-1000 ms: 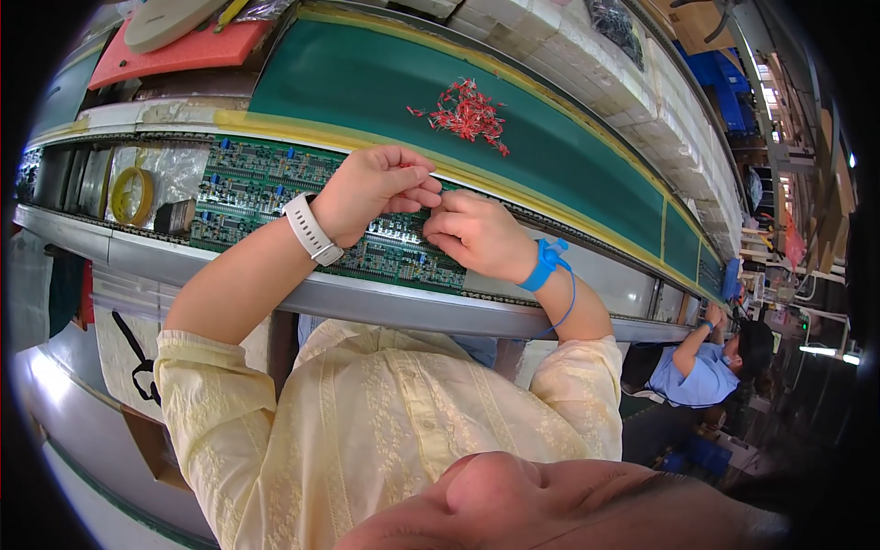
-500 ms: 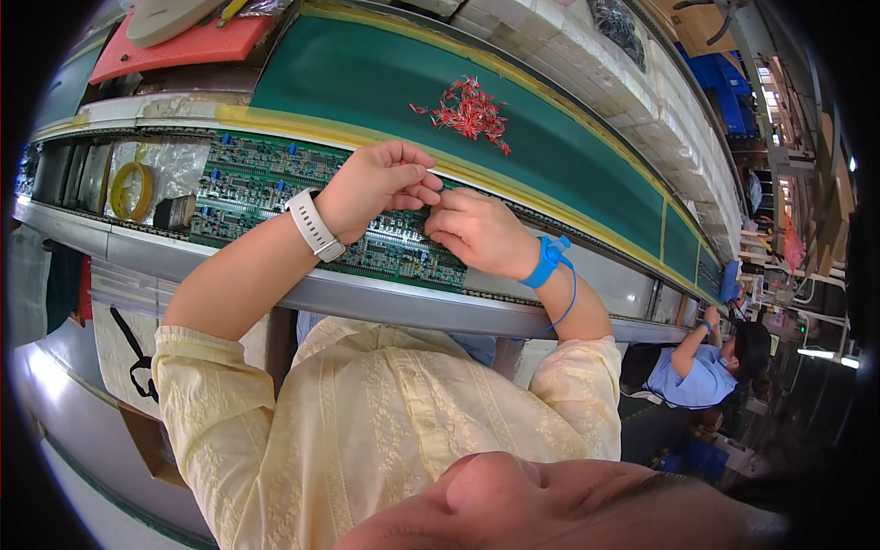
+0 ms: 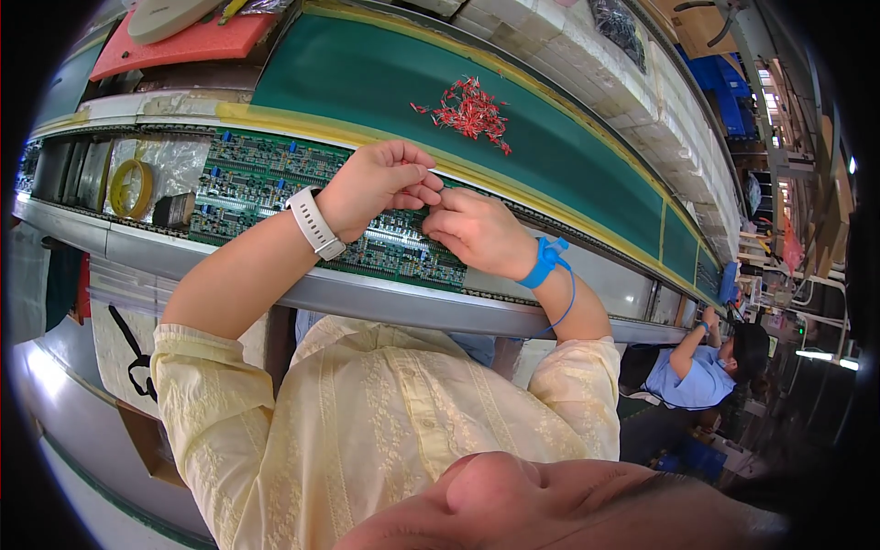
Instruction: The person inserts small red electronic components into a printed circuit board by hand.
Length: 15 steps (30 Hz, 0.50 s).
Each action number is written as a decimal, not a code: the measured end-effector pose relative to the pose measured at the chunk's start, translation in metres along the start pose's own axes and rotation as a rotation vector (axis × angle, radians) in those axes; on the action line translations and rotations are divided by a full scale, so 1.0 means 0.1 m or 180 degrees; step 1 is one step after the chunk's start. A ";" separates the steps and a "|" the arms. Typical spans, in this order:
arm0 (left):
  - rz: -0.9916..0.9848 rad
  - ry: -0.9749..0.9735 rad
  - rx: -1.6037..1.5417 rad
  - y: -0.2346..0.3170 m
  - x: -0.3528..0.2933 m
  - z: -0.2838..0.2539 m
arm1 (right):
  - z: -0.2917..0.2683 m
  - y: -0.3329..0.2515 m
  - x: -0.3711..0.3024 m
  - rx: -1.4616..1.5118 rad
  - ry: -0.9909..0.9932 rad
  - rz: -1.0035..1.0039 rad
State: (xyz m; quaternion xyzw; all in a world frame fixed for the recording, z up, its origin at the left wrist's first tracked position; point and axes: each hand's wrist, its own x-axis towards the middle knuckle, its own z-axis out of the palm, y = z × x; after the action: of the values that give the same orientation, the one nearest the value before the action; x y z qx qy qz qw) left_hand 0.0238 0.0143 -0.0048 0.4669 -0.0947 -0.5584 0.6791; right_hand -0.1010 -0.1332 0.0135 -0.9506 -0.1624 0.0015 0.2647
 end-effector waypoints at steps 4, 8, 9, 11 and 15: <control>-0.0010 0.0005 0.0008 0.01 0.00 0.01 | 0.01 0.01 0.00 -0.0148 -0.0026 -0.0039; -0.0005 0.0020 0.0027 0.01 -0.01 0.01 | 0.02 0.00 0.01 -0.0108 0.0098 -0.0127; -0.0004 0.0020 0.0023 0.01 0.00 0.00 | 0.02 0.00 0.01 -0.0107 0.0096 -0.0128; -0.0001 0.0014 0.0026 0.00 0.00 0.00 | 0.02 0.01 0.01 -0.0080 0.0055 -0.0122; 0.0001 0.0022 0.0039 0.01 0.00 0.00 | 0.01 0.01 0.00 -0.0083 -0.0002 -0.0102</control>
State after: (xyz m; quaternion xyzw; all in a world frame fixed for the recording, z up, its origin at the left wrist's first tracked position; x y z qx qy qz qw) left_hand 0.0239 0.0144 -0.0041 0.4730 -0.0959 -0.5561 0.6767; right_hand -0.1004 -0.1333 0.0125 -0.9512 -0.1777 -0.0045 0.2521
